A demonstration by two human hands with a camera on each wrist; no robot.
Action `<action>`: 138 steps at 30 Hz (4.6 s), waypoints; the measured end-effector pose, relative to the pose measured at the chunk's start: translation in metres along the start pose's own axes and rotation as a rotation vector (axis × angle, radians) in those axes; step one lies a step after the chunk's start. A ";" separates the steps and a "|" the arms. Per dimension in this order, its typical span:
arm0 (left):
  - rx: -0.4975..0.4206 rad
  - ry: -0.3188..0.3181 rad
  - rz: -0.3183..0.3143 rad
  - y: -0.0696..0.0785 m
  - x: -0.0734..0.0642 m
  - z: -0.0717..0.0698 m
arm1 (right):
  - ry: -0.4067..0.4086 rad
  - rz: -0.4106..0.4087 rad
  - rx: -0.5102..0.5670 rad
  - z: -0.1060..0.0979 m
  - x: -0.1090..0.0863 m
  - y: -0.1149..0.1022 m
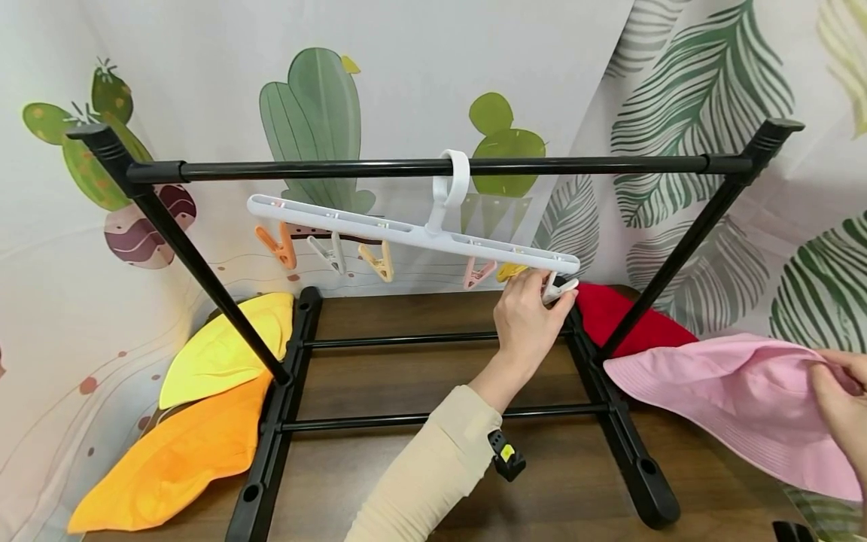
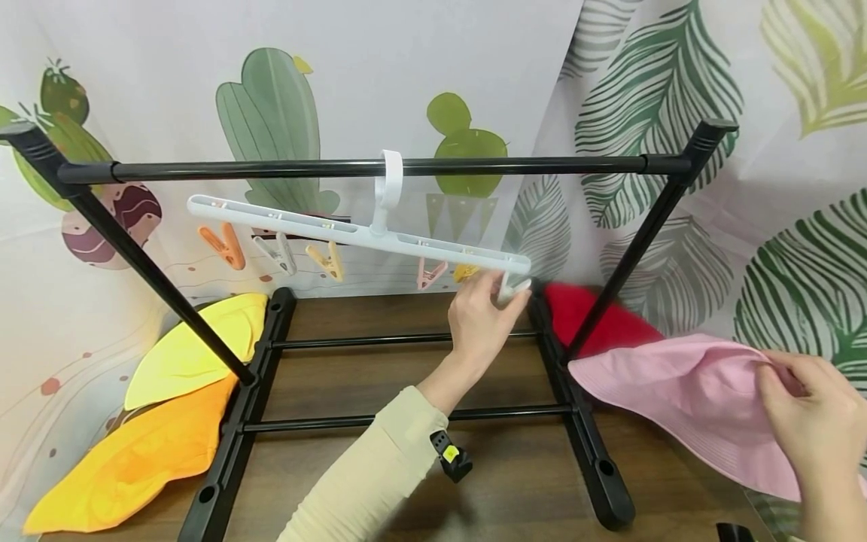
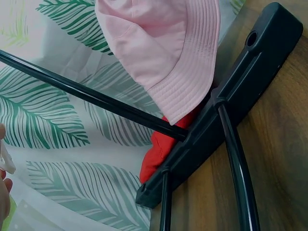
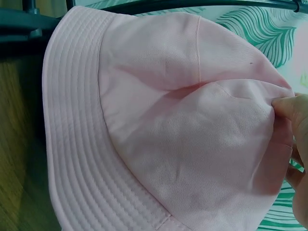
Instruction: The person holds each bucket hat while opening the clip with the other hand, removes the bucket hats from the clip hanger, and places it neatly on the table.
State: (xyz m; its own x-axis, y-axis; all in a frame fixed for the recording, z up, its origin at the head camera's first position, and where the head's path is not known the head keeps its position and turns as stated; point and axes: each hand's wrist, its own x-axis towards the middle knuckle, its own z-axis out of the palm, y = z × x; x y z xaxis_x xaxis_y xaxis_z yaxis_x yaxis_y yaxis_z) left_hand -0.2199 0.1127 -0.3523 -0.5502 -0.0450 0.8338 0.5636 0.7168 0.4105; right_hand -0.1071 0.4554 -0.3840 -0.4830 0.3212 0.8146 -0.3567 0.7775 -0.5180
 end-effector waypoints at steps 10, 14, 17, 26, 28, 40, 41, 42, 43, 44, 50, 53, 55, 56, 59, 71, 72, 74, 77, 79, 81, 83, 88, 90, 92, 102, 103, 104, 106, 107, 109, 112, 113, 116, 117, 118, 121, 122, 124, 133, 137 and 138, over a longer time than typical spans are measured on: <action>-0.009 -0.015 0.003 -0.001 0.001 0.000 | -0.007 0.080 -0.018 -0.008 -0.007 0.073; -0.006 -0.024 0.001 0.000 0.002 0.000 | 0.025 0.090 0.001 -0.006 -0.009 0.059; -0.001 -0.035 -0.002 0.000 0.002 0.000 | 0.026 0.084 0.005 -0.005 -0.009 0.039; 0.013 -0.056 -0.012 0.003 0.003 -0.003 | -0.019 -0.055 0.129 -0.003 -0.016 -0.003; 0.013 -0.060 -0.014 0.003 0.003 -0.003 | -0.027 -0.085 0.136 -0.003 -0.020 -0.004; 0.032 -0.089 -0.039 0.003 0.004 -0.004 | -0.103 -0.132 0.162 -0.007 -0.037 -0.013; 0.029 -0.092 -0.042 0.003 0.004 -0.004 | -0.111 -0.136 0.176 -0.007 -0.039 -0.013; 0.026 -0.095 -0.044 0.003 0.004 -0.004 | -0.119 -0.137 0.195 -0.007 -0.041 -0.015; 0.023 -0.099 -0.046 0.003 0.004 -0.004 | -0.125 -0.136 0.203 -0.008 -0.042 -0.015; 0.018 -0.102 -0.049 0.004 0.005 -0.005 | -0.133 -0.141 0.207 -0.009 -0.044 -0.016; -0.018 -0.112 -0.058 0.006 0.006 -0.005 | -0.173 -0.157 0.219 -0.011 -0.057 -0.021; -0.021 -0.113 -0.054 0.006 0.005 -0.004 | -0.189 -0.160 0.216 -0.013 -0.063 -0.023; -0.016 -0.115 -0.052 0.006 0.005 -0.003 | -0.205 -0.162 0.206 -0.014 -0.066 -0.024; -0.014 -0.116 -0.051 0.006 0.005 -0.003 | -0.215 -0.160 0.187 -0.014 -0.068 -0.025; -0.004 -0.124 -0.051 0.005 0.006 -0.003 | -0.252 -0.173 0.171 -0.015 -0.072 -0.029; 0.006 -0.149 -0.063 0.005 0.006 -0.005 | -0.341 -0.229 -0.092 -0.012 -0.088 -0.044; 0.007 -0.150 -0.063 0.005 0.006 -0.005 | -0.353 -0.225 -0.107 -0.011 -0.089 -0.045; 0.010 -0.150 -0.064 0.005 0.007 -0.005 | -0.368 -0.229 -0.118 -0.010 -0.093 -0.047; 0.016 -0.146 -0.063 0.005 0.007 -0.006 | -0.378 -0.258 -0.107 -0.007 -0.099 -0.046; 0.021 -0.144 -0.062 0.005 0.007 -0.006 | -0.376 -0.290 -0.072 -0.004 -0.103 -0.043; 0.019 -0.145 -0.063 0.005 0.007 -0.006 | -0.384 -0.311 -0.054 -0.003 -0.106 -0.041; 0.009 -0.149 -0.066 0.005 0.007 -0.005 | -0.411 -0.305 -0.049 -0.002 -0.109 -0.039; -0.022 -0.146 -0.068 0.005 0.007 -0.004 | -0.469 -0.288 -0.073 -0.002 -0.113 -0.036; -0.032 -0.137 -0.064 0.005 0.007 -0.004 | -0.477 -0.300 -0.069 -0.001 -0.115 -0.035; -0.046 -0.127 -0.061 0.005 0.007 -0.004 | -0.495 -0.299 -0.078 -0.001 -0.117 -0.033; -0.094 -0.117 -0.050 0.002 0.006 -0.005 | -0.562 -0.351 -0.020 0.002 -0.131 -0.022; -0.097 -0.119 -0.048 0.001 0.006 -0.005 | -0.555 -0.360 -0.010 0.003 -0.132 -0.020; -0.096 -0.122 -0.045 0.000 0.005 -0.005 | -0.544 -0.366 -0.012 0.004 -0.134 -0.019; -0.117 -0.122 -0.039 -0.002 0.004 -0.006 | -0.523 -0.366 -0.027 0.004 -0.137 -0.018; -0.119 -0.124 -0.035 -0.003 0.003 -0.007 | -0.517 -0.364 -0.038 0.004 -0.138 -0.018; -0.121 -0.127 -0.027 -0.004 0.001 -0.007 | -0.527 -0.341 -0.097 0.004 -0.140 -0.020; -0.101 -0.137 -0.011 -0.007 -0.001 -0.009 | -0.531 -0.325 -0.153 0.004 -0.142 -0.021; -0.093 -0.143 -0.006 -0.009 -0.002 -0.010 | -0.531 -0.323 -0.159 0.004 -0.143 -0.022; -0.094 -0.165 0.007 -0.013 -0.006 -0.012 | -0.516 -0.339 -0.128 0.007 -0.144 -0.019; -0.097 -0.174 0.012 -0.015 -0.007 -0.013 | -0.516 -0.348 -0.122 0.007 -0.144 -0.019; -0.101 -0.183 0.018 -0.017 -0.008 -0.014 | -0.516 -0.356 -0.118 0.008 -0.145 -0.018; -0.110 -0.211 0.042 -0.022 -0.012 -0.017 | -0.524 -0.366 -0.110 0.010 -0.146 -0.015; -0.109 -0.220 0.047 -0.024 -0.013 -0.018 | -0.531 -0.359 -0.107 0.010 -0.147 -0.014; -0.108 -0.233 0.061 -0.028 -0.016 -0.020 | -0.541 -0.340 -0.093 0.011 -0.150 -0.012; -0.105 -0.296 0.095 -0.042 -0.025 -0.031 | -0.571 -0.299 -0.067 0.013 -0.158 -0.007; -0.086 -0.332 0.110 -0.050 -0.029 -0.038 | -0.581 -0.300 -0.092 0.011 -0.158 -0.006; -0.083 -0.342 0.117 -0.052 -0.030 -0.040 | -0.583 -0.300 -0.095 0.010 -0.158 -0.006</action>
State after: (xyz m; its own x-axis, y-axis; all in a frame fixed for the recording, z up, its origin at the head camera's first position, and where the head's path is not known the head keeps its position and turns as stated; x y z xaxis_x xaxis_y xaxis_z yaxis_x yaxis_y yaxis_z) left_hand -0.2077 0.0493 -0.3841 -0.6449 0.2791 0.7115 0.6752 0.6441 0.3594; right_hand -0.0368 0.3948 -0.5119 -0.7370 -0.2410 0.6315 -0.4836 0.8407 -0.2436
